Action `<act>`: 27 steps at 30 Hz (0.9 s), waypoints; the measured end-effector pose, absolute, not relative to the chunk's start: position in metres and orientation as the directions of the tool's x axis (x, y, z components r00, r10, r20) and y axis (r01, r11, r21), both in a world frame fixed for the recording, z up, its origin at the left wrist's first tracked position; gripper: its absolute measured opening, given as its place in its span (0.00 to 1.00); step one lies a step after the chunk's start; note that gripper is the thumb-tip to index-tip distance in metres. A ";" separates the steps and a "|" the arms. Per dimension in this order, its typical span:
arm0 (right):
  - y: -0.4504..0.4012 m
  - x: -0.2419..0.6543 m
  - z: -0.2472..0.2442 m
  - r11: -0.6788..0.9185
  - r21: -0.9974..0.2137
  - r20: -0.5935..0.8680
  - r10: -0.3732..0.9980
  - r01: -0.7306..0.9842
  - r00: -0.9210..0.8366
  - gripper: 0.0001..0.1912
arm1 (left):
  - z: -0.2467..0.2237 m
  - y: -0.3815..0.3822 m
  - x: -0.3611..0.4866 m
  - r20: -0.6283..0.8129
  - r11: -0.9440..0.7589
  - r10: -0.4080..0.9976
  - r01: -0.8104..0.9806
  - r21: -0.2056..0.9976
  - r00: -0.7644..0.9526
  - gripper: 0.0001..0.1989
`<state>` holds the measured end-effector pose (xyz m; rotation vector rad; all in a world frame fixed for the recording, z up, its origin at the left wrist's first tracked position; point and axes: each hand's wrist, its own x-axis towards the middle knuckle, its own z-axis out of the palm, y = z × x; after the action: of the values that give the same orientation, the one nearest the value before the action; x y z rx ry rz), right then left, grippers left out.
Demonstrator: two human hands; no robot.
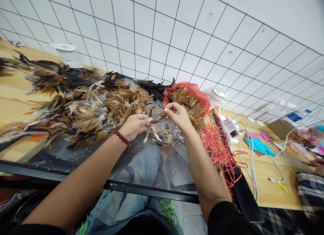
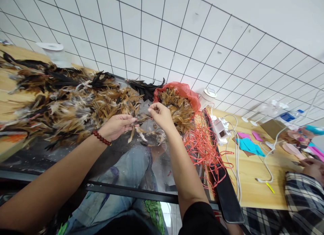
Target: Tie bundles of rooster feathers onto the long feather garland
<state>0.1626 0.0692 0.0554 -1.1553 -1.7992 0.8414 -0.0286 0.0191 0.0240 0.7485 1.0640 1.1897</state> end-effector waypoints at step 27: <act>0.055 0.155 0.063 0.762 -0.294 0.408 0.647 0.577 -0.645 0.08 | 0.024 0.020 -0.029 -0.214 0.170 0.974 -0.395 0.903 -0.070 0.13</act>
<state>0.1548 0.0549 0.0628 -0.9207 -2.4600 0.1868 -0.0295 0.0198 0.0240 0.7190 1.0758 1.3047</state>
